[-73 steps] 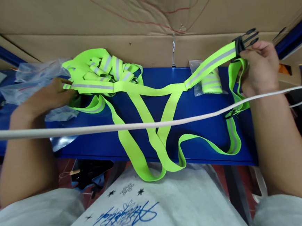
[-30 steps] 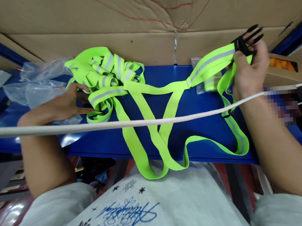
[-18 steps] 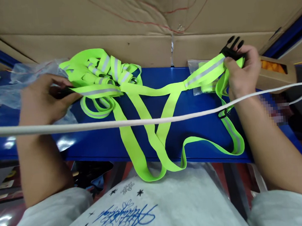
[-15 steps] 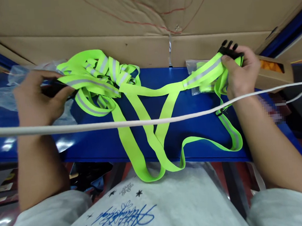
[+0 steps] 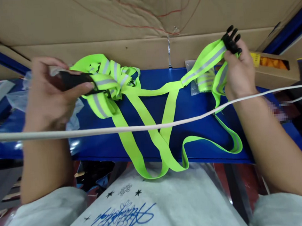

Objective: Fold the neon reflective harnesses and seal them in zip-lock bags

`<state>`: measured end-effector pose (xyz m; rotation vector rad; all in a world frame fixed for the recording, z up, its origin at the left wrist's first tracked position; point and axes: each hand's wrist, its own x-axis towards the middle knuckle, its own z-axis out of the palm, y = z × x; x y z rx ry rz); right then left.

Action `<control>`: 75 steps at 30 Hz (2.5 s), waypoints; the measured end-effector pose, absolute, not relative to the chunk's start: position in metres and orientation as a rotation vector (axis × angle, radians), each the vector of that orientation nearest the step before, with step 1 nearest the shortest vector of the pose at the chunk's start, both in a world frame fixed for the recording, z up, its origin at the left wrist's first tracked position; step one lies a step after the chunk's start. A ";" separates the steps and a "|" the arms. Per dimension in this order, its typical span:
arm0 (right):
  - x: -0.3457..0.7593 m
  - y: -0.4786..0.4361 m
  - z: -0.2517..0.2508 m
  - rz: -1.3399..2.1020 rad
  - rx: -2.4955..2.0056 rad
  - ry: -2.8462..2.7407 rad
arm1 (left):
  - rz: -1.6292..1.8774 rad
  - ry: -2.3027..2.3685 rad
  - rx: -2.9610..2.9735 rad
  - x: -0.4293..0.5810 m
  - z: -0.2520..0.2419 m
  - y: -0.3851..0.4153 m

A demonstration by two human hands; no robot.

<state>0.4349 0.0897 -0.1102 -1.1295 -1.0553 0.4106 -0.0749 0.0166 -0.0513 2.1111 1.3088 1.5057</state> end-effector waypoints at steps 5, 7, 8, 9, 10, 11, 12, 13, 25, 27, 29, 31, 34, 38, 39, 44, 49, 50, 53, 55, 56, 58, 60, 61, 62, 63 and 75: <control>0.412 0.081 -0.127 0.312 -0.970 -1.364 | 1.447 0.981 2.229 0.037 -0.078 -0.006; 0.402 0.071 -0.127 0.259 -0.919 -1.443 | 1.331 0.899 2.245 0.068 -0.096 -0.016; 0.396 0.064 -0.124 0.244 -0.910 -1.479 | 1.288 0.861 2.236 0.077 -0.103 -0.019; 0.390 0.056 -0.119 0.228 -0.924 -1.512 | 1.260 0.830 2.227 0.082 -0.110 -0.022; 0.384 0.047 -0.112 0.207 -0.946 -1.543 | 1.248 0.806 2.223 0.084 -0.114 -0.023; 0.378 0.037 -0.105 0.168 -0.959 -1.575 | 1.247 0.791 2.226 0.083 -0.117 -0.024; 0.372 0.027 -0.097 0.114 -0.980 -1.612 | 1.245 0.779 2.240 0.081 -0.118 -0.025; 0.367 0.018 -0.089 0.054 -0.990 -1.646 | 1.234 0.770 2.261 0.078 -0.117 -0.026; 0.344 -0.012 -0.076 -0.033 -0.982 -1.832 | 1.022 1.014 2.037 0.059 -0.114 -0.023; 0.347 -0.010 -0.079 -0.094 -0.963 -1.882 | 0.945 1.040 2.024 0.058 -0.115 -0.021; 0.348 -0.010 -0.081 -0.103 -0.926 -1.943 | 0.888 1.073 2.066 0.058 -0.112 -0.023; 0.347 -0.012 -0.082 -0.033 -0.939 -2.001 | 0.864 1.089 2.146 0.058 -0.106 -0.028; 0.343 -0.019 -0.080 0.107 -1.012 -2.037 | 0.925 1.076 2.243 0.058 -0.098 -0.035; 0.338 -0.024 -0.075 0.179 -0.959 -2.097 | 1.028 1.132 2.442 0.052 -0.096 -0.035; 0.337 -0.025 -0.073 0.167 -0.963 -2.110 | 1.012 1.170 2.525 0.050 -0.097 -0.034; 0.334 -0.034 -0.072 -0.053 -1.146 -2.145 | 0.925 1.422 2.801 0.043 -0.100 -0.030; 0.327 -0.044 -0.081 -0.402 -1.156 -2.198 | 0.876 1.317 2.654 0.052 -0.111 -0.037; 0.325 -0.044 -0.084 -0.450 -1.143 -2.208 | 0.886 1.271 2.621 0.054 -0.114 -0.039; 0.321 -0.044 -0.092 -0.556 -1.085 -2.204 | 0.908 1.207 2.556 0.059 -0.120 -0.040; 0.319 -0.045 -0.094 -0.612 -1.065 -2.180 | 0.907 1.201 2.537 0.060 -0.121 -0.040; 0.319 -0.045 -0.093 -0.626 -1.079 -2.170 | 0.912 1.198 2.529 0.060 -0.120 -0.040; 0.318 -0.046 -0.092 -0.643 -1.131 -2.163 | 0.920 1.192 2.506 0.059 -0.120 -0.039; 0.317 -0.047 -0.090 -0.693 -1.152 -2.162 | 0.924 1.182 2.476 0.058 -0.119 -0.038; 0.316 -0.047 -0.090 -0.722 -1.155 -2.160 | 0.926 1.171 2.463 0.057 -0.120 -0.038; 0.316 -0.047 -0.090 -0.747 -1.163 -2.157 | 0.927 1.152 2.450 0.057 -0.120 -0.038; 0.315 -0.047 -0.090 -0.758 -1.180 -2.155 | 0.933 1.132 2.433 0.056 -0.120 -0.038; 0.321 -0.043 -0.090 -0.416 -1.276 -2.199 | 1.015 1.049 2.365 0.055 -0.109 -0.043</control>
